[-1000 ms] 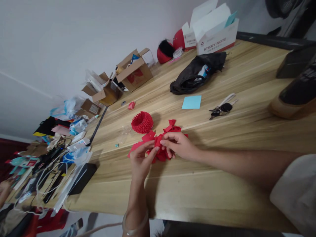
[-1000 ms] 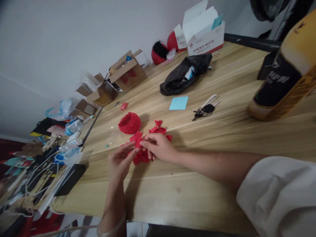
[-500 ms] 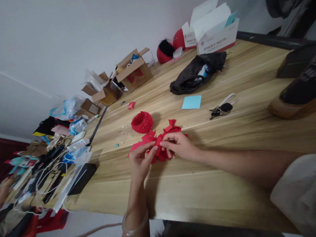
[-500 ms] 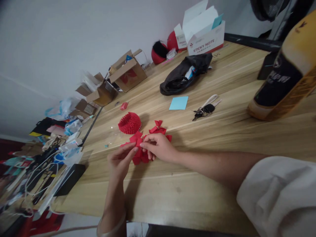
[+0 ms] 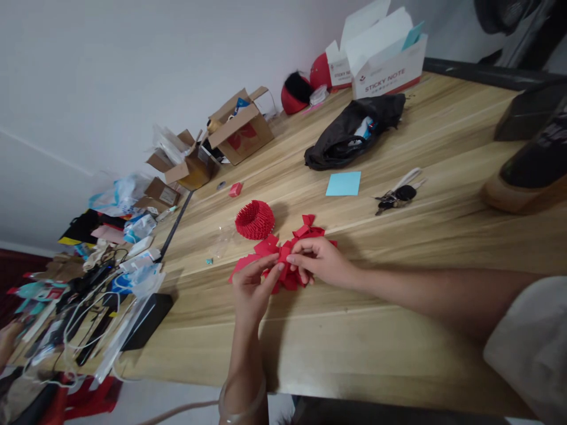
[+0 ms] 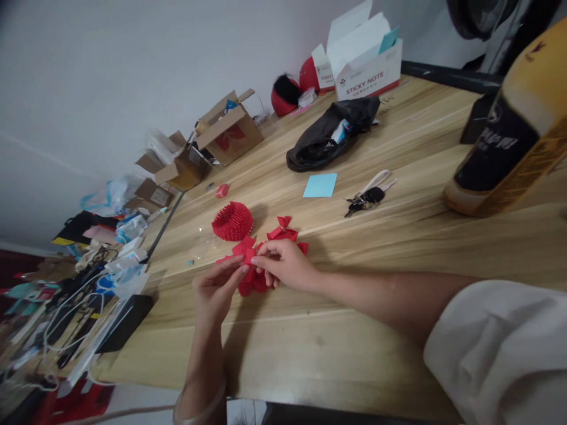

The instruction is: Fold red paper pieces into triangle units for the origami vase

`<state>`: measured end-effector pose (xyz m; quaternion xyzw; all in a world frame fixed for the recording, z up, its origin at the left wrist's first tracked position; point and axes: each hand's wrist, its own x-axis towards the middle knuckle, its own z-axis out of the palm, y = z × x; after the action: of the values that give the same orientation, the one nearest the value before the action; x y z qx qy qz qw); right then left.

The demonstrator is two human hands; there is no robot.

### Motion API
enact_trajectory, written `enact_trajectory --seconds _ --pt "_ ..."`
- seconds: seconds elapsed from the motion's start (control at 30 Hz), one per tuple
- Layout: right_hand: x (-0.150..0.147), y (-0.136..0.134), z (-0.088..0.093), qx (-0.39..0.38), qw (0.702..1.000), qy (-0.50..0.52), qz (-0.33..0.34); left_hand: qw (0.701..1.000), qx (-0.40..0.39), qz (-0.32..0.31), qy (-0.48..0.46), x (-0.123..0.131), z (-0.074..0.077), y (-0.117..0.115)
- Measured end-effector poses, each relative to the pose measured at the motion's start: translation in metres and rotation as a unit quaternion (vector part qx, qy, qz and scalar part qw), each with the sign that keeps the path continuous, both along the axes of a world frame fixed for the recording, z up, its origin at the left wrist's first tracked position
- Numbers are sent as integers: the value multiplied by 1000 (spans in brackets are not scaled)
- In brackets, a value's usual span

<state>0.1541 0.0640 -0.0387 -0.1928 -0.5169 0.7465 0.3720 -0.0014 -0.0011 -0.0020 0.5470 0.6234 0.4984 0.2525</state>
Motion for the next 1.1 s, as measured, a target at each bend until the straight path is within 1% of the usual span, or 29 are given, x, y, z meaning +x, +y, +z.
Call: enact_trajectory --seconds 0.23,0.7,1.1 --pt "1 -1 3 0 1000 -5 -2 1000 4 -11 23 -2 -1 0" --pt "1 1 3 13 999 -36 15 999 -1 -23 44 -2 -2 1" --pt "0 1 2 9 999 -50 12 999 -17 -25 28 -1 -1 1"
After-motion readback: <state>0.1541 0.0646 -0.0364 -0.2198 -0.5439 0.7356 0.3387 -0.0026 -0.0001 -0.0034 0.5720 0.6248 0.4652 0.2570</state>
